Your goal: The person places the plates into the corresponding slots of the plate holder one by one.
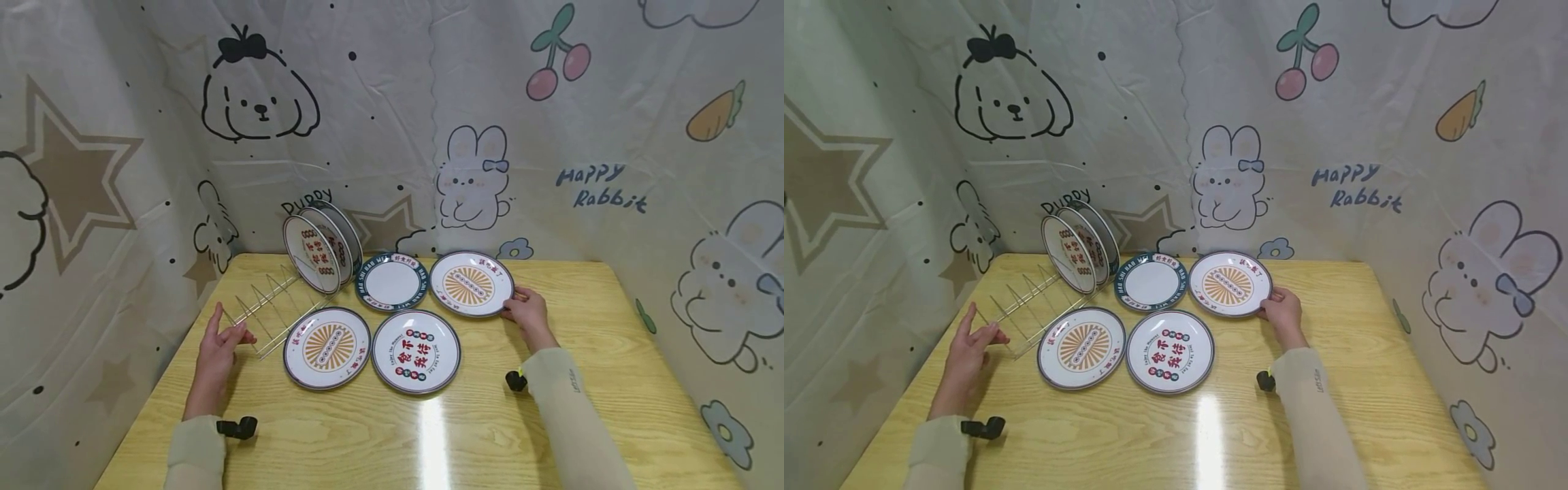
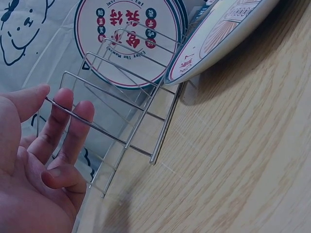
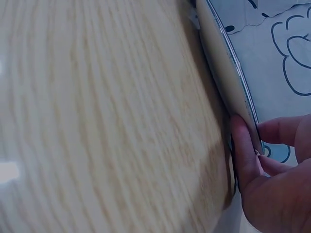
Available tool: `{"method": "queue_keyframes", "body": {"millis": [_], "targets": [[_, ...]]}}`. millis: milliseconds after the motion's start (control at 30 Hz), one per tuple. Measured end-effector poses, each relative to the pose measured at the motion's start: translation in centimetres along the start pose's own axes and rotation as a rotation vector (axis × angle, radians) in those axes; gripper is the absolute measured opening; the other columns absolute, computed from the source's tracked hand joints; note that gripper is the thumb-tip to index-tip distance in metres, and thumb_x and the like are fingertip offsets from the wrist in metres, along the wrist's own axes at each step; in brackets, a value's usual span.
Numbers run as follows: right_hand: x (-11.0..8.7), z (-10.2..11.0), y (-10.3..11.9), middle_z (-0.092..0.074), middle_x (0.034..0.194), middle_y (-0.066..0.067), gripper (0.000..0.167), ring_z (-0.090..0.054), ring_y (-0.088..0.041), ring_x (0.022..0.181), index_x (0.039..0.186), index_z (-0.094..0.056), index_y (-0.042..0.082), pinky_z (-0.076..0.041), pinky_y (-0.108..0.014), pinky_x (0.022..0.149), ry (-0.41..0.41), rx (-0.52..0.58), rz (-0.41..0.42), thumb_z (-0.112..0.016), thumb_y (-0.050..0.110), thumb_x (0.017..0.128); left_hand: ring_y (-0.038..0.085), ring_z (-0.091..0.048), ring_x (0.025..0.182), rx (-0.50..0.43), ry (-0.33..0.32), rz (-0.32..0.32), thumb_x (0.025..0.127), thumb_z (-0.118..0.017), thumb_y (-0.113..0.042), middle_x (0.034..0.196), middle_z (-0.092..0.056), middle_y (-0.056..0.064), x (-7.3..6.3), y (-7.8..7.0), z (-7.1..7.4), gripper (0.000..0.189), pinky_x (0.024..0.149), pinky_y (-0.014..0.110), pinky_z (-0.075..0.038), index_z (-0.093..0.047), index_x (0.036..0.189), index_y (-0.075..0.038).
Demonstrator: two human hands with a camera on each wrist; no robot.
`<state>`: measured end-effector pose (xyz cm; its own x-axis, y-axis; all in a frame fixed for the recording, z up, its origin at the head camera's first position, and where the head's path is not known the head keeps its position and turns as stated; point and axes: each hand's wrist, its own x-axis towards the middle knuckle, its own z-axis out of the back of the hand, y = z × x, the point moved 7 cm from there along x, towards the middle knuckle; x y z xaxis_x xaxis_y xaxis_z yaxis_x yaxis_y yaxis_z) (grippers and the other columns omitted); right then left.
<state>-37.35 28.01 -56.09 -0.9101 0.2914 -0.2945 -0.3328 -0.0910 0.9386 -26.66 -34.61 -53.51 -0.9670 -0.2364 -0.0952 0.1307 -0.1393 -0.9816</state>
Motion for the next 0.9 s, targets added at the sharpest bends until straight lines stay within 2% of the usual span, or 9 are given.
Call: {"method": "queue_keyframes", "body": {"millis": [233, 300, 400, 467, 567, 700, 800, 900], "targets": [[-0.2, 0.3, 0.1, -0.05, 0.145, -0.026, 0.063, -0.063, -0.001, 0.076, 0.158, -0.034, -0.005, -0.059, -0.022, 0.077, 0.027, 0.024, -0.031, -0.052, 0.0, 0.098, -0.004, -0.066, 0.09, -0.013, -0.001, 0.011, 0.106, -0.054, -0.045, 0.092, -0.073, -0.018, 0.0, 0.3, -0.1, 0.085, 0.093, 0.043, -0.025, 0.006, 0.166, -0.038], [-0.2, 0.4, 0.1, -0.054, 0.136, -0.023, 0.064, -0.063, -0.001, 0.074, 0.158, -0.033, -0.006, -0.059, -0.021, 0.075, 0.032, 0.032, -0.034, -0.052, 0.0, 0.097, -0.005, -0.066, 0.09, -0.011, -0.001, 0.009, 0.106, -0.054, -0.047, 0.092, -0.073, -0.018, -0.1, 0.3, -0.1, 0.086, 0.098, 0.048, -0.024, 0.006, 0.166, -0.037], [-0.3, 0.5, 0.4, -0.06, 0.116, -0.017, 0.067, -0.062, -0.002, 0.072, 0.158, -0.031, -0.008, -0.058, -0.02, 0.069, 0.045, 0.053, -0.025, -0.052, -0.002, 0.094, -0.004, -0.066, 0.09, -0.038, 0.006, 0.005, 0.105, -0.056, -0.046, 0.092, -0.073, -0.017, -0.1, 0.3, -0.1, 0.088, 0.112, 0.057, -0.021, 0.006, 0.166, -0.037], [-0.4, 0.4, 0.6, -0.062, 0.103, -0.012, 0.069, -0.062, -0.004, 0.07, 0.159, -0.029, -0.008, -0.058, -0.02, 0.067, 0.061, 0.075, -0.024, -0.052, -0.002, 0.093, -0.004, -0.066, 0.089, -0.056, 0.013, -0.002, 0.105, -0.057, -0.045, 0.091, -0.073, -0.016, -0.2, 0.2, -0.1, 0.089, 0.12, 0.064, -0.014, 0.006, 0.167, -0.036], [-0.6, 0.3, 0.9, -0.062, 0.093, -0.006, 0.073, -0.063, -0.005, 0.07, 0.162, -0.026, -0.003, -0.057, -0.02, 0.066, 0.084, 0.105, -0.042, -0.052, -0.002, 0.093, -0.003, -0.067, 0.089, -0.082, 0.017, 0.0, 0.105, -0.058, -0.042, 0.09, -0.073, -0.016, -0.2, 0.3, -0.1, 0.088, 0.122, 0.068, -0.004, 0.006, 0.166, -0.037], [-0.8, 0.3, 1.0, -0.06, 0.114, -0.015, 0.075, -0.064, -0.006, 0.075, 0.164, -0.021, 0.004, -0.059, -0.021, 0.071, 0.101, 0.125, -0.075, -0.05, 0.0, 0.095, -0.004, -0.066, 0.088, -0.068, 0.01, 0.014, 0.106, -0.057, -0.043, 0.09, -0.073, -0.018, -0.1, 0.3, 0.0, 0.087, 0.122, 0.063, -0.011, 0.006, 0.166, -0.04], [-0.9, 0.3, 1.0, -0.049, 0.138, -0.02, 0.075, -0.063, -0.006, 0.082, 0.165, -0.02, 0.005, -0.059, -0.022, 0.077, 0.099, 0.138, -0.093, -0.049, 0.001, 0.096, -0.004, -0.067, 0.088, -0.07, 0.012, 0.01, 0.105, -0.057, -0.043, 0.09, -0.073, -0.018, -0.2, 0.2, -0.1, 0.087, 0.122, 0.064, -0.011, 0.005, 0.166, -0.04], [-1.1, 0.3, 1.0, -0.043, 0.147, -0.021, 0.076, -0.063, -0.007, 0.086, 0.165, -0.018, 0.006, -0.059, -0.022, 0.078, 0.1, 0.161, -0.106, -0.048, 0.001, 0.096, -0.002, -0.067, 0.088, -0.096, 0.026, -0.006, 0.105, -0.058, -0.042, 0.09, -0.073, -0.016, -0.2, 0.1, -0.2, 0.088, 0.122, 0.069, -0.002, 0.005, 0.166, -0.039]]}}
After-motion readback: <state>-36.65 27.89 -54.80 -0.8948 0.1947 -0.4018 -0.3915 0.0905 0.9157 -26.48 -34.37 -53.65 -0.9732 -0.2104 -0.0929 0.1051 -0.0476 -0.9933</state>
